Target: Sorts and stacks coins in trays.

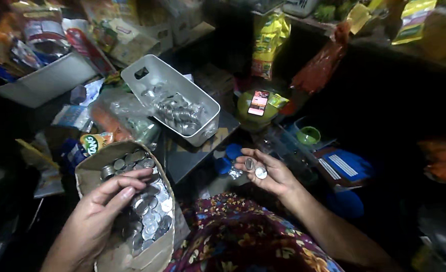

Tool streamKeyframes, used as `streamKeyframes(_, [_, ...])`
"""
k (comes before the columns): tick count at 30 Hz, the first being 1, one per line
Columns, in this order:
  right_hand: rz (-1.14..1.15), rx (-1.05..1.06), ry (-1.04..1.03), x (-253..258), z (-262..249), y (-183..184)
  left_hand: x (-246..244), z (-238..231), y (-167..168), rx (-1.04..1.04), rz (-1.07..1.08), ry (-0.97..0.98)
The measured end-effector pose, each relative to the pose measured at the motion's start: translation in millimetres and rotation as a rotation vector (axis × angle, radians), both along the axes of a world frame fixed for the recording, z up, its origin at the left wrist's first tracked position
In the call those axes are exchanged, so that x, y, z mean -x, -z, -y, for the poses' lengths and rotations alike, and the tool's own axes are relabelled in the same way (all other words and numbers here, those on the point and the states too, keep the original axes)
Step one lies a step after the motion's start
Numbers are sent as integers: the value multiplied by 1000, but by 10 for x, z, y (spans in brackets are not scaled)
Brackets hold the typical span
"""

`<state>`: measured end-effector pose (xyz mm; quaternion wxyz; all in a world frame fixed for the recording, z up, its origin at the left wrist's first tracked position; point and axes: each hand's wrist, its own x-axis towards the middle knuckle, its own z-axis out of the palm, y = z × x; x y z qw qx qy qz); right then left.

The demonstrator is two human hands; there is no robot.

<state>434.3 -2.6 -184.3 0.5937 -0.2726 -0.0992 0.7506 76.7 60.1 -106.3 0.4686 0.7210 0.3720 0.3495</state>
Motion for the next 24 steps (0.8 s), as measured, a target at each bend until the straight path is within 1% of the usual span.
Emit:
streamKeyframes(5, [-34,-68,-26,-23,-9,27,-9,13,-13,21,4,4])
streamKeyframes(13, [20,-105,-32,2,11,25,-23,21,-12,11,34,13])
streamKeyframes(16, [162,-136,-48,20,-17,177,-81,53,-65,9,43,6])
streamKeyframes(18, [280,-126,-104,23,-45,429,-126,92,-110,17,52,-26])
streamKeyframes(20, [429,12,-223,21,-23,742,-151,114,-139,14,51,-39])
streamKeyframes(22, [609,253,-337,43,38,1022,-156,113,-147,-1,55,-25])
streamKeyframes(24, [736,421,-391,80,137,1248,-168,122,-154,-10,64,-26])
